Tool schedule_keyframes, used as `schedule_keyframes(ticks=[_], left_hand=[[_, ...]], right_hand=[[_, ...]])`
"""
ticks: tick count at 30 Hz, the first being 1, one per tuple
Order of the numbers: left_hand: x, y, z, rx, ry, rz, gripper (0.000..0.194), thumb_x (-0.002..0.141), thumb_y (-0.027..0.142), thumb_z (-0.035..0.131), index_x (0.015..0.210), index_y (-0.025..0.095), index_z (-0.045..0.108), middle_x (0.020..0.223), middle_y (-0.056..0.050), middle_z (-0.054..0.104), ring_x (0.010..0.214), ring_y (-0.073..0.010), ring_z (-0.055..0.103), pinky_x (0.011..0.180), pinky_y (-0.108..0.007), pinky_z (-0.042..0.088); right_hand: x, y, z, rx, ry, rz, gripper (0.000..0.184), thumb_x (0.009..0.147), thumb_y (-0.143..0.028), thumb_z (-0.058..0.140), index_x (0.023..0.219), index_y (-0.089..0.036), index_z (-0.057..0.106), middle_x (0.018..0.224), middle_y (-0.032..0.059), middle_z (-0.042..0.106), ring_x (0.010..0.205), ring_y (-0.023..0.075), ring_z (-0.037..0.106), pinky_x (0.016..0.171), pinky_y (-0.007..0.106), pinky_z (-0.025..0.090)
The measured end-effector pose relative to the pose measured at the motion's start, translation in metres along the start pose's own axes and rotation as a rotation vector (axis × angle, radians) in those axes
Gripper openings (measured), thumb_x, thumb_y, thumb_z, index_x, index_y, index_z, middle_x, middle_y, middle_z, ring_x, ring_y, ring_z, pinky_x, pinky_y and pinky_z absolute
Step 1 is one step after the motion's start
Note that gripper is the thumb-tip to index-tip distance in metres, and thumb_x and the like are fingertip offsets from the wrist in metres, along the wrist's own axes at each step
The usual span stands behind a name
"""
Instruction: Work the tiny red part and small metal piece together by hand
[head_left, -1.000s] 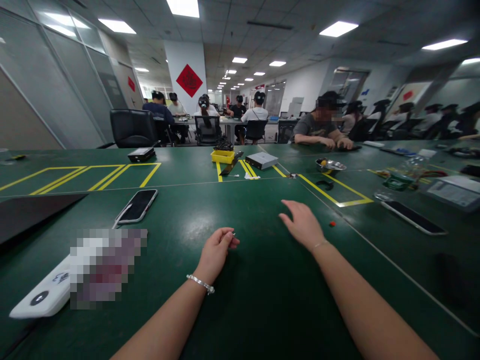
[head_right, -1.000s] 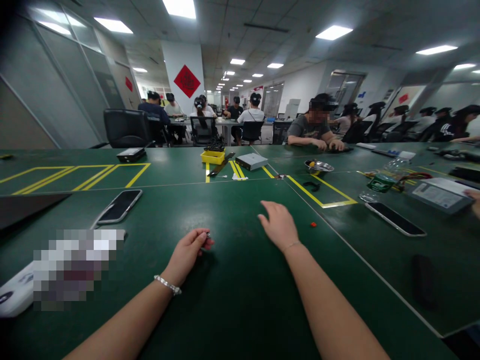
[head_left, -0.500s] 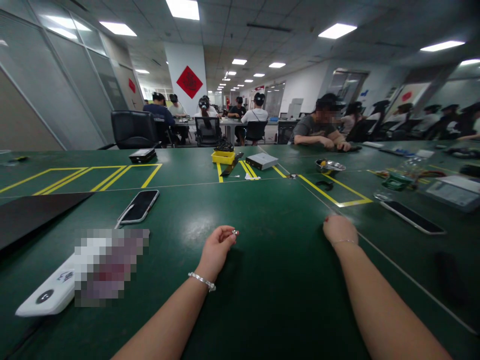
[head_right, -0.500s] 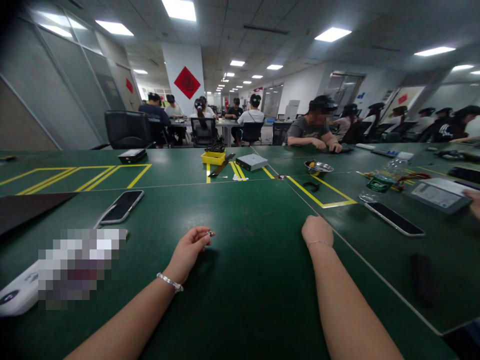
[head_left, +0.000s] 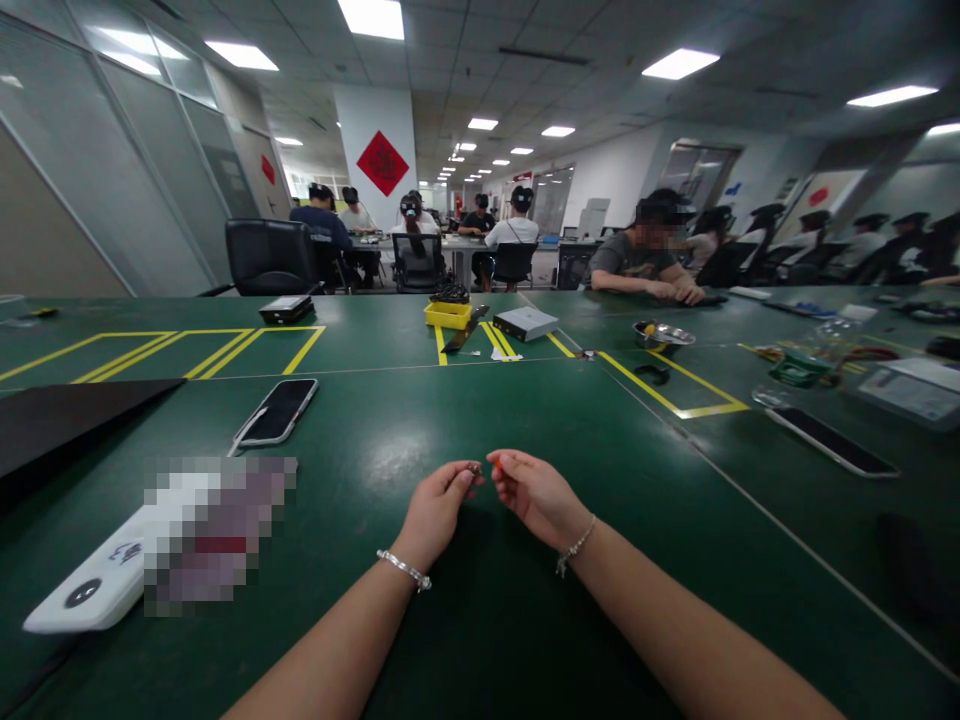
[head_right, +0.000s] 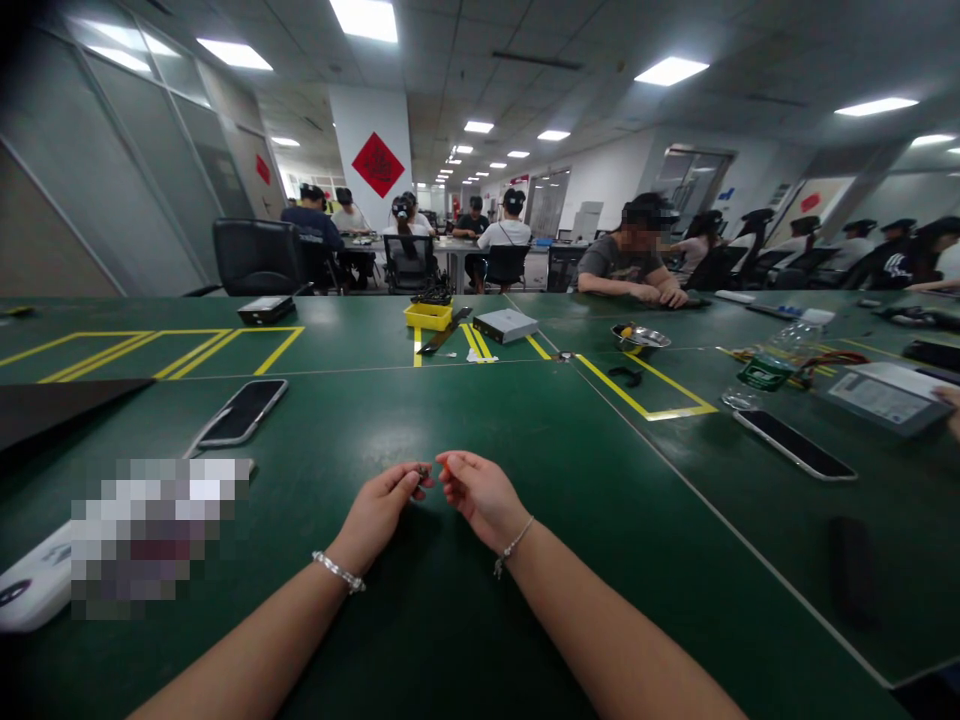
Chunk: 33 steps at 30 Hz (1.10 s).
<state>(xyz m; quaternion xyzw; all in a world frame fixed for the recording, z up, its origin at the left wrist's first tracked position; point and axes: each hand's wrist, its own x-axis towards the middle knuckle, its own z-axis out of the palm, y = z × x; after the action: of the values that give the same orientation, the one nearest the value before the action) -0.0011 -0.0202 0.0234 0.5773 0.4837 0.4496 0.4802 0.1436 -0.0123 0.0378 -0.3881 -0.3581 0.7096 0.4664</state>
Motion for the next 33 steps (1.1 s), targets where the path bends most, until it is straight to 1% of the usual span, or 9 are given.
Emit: schedule_keyframes(ticks=[3,5,9,12,15,19,24,28,33], left_hand=[[-0.001,0.000,0.001,0.018,-0.012,0.001,0.029,0.077,0.034,0.040,0.088,0.015,0.058,0.076,-0.004,0.063,0.066,-0.0133,0.055,0.067,-0.027,0.043],[-0.001,0.001,0.001,0.000,-0.019,-0.008,0.029,0.077,0.035,0.040,0.088,0.015,0.058,0.076,-0.004,0.063,0.067,-0.0134,0.055,0.066,-0.027,0.043],[-0.001,0.002,0.001,-0.024,0.000,-0.008,0.025,0.073,0.030,0.046,0.089,0.015,0.058,0.082,-0.005,0.063,0.075,-0.0144,0.056,0.071,-0.027,0.043],[-0.001,0.003,0.001,0.023,0.033,0.002,0.023,0.069,0.026,0.052,0.088,0.016,0.057,0.083,-0.004,0.062,0.076,-0.0141,0.055,0.072,-0.027,0.042],[-0.002,0.005,0.002,0.083,0.069,0.002,0.021,0.064,0.022,0.056,0.083,0.016,0.057,0.077,-0.001,0.061,0.072,-0.0132,0.055,0.068,-0.026,0.042],[-0.003,0.007,0.002,0.118,0.118,-0.006,0.018,0.061,0.021,0.057,0.078,0.017,0.055,0.071,0.001,0.057,0.066,-0.0117,0.054,0.062,-0.024,0.042],[-0.003,0.006,0.002,0.130,0.117,0.026,0.018,0.060,0.019,0.057,0.078,0.017,0.054,0.071,0.001,0.056,0.065,-0.0111,0.052,0.061,-0.023,0.041],[-0.003,0.006,0.002,0.143,0.115,0.025,0.018,0.062,0.021,0.056,0.079,0.017,0.055,0.072,0.001,0.056,0.066,-0.0113,0.052,0.062,-0.024,0.041],[-0.005,0.007,0.002,0.185,0.110,0.006,0.020,0.064,0.025,0.055,0.082,0.017,0.056,0.071,0.001,0.055,0.064,-0.0110,0.050,0.062,-0.024,0.039]], right_hand=[[0.000,0.005,-0.002,0.065,-0.027,0.057,0.015,0.066,-0.025,0.060,0.077,-0.016,0.057,0.062,-0.0021,0.054,0.053,0.0055,0.048,0.052,0.020,0.038],[0.002,0.006,-0.006,0.081,-0.052,0.069,0.015,0.065,-0.022,0.061,0.078,-0.016,0.057,0.065,-0.0013,0.056,0.056,0.0061,0.050,0.056,0.021,0.040],[0.005,0.006,-0.010,0.089,-0.074,0.075,0.017,0.061,-0.017,0.063,0.077,-0.014,0.057,0.070,0.0006,0.059,0.058,0.0063,0.052,0.061,0.023,0.041],[0.006,0.008,-0.012,0.093,-0.065,0.053,0.019,0.060,-0.016,0.065,0.077,-0.014,0.058,0.072,0.0010,0.060,0.058,0.0059,0.052,0.061,0.022,0.042],[0.007,0.009,-0.012,0.090,-0.061,0.039,0.019,0.060,-0.018,0.065,0.077,-0.014,0.058,0.072,0.0013,0.060,0.056,0.0056,0.052,0.058,0.022,0.042],[0.006,0.008,-0.011,0.084,-0.060,0.038,0.021,0.061,-0.024,0.065,0.077,-0.014,0.058,0.065,0.0002,0.059,0.053,0.0056,0.050,0.054,0.021,0.040],[0.005,0.007,-0.010,0.106,-0.060,0.030,0.021,0.061,-0.027,0.065,0.076,-0.016,0.056,0.059,-0.0032,0.054,0.052,0.0052,0.048,0.053,0.020,0.038],[0.006,0.007,-0.012,0.122,-0.078,0.052,0.019,0.064,-0.031,0.062,0.073,-0.015,0.056,0.057,-0.0034,0.052,0.052,0.0049,0.047,0.054,0.019,0.038],[0.006,0.009,-0.013,0.130,-0.102,0.066,0.021,0.069,-0.036,0.056,0.071,-0.015,0.055,0.057,-0.0026,0.052,0.053,0.0050,0.047,0.054,0.019,0.037]])
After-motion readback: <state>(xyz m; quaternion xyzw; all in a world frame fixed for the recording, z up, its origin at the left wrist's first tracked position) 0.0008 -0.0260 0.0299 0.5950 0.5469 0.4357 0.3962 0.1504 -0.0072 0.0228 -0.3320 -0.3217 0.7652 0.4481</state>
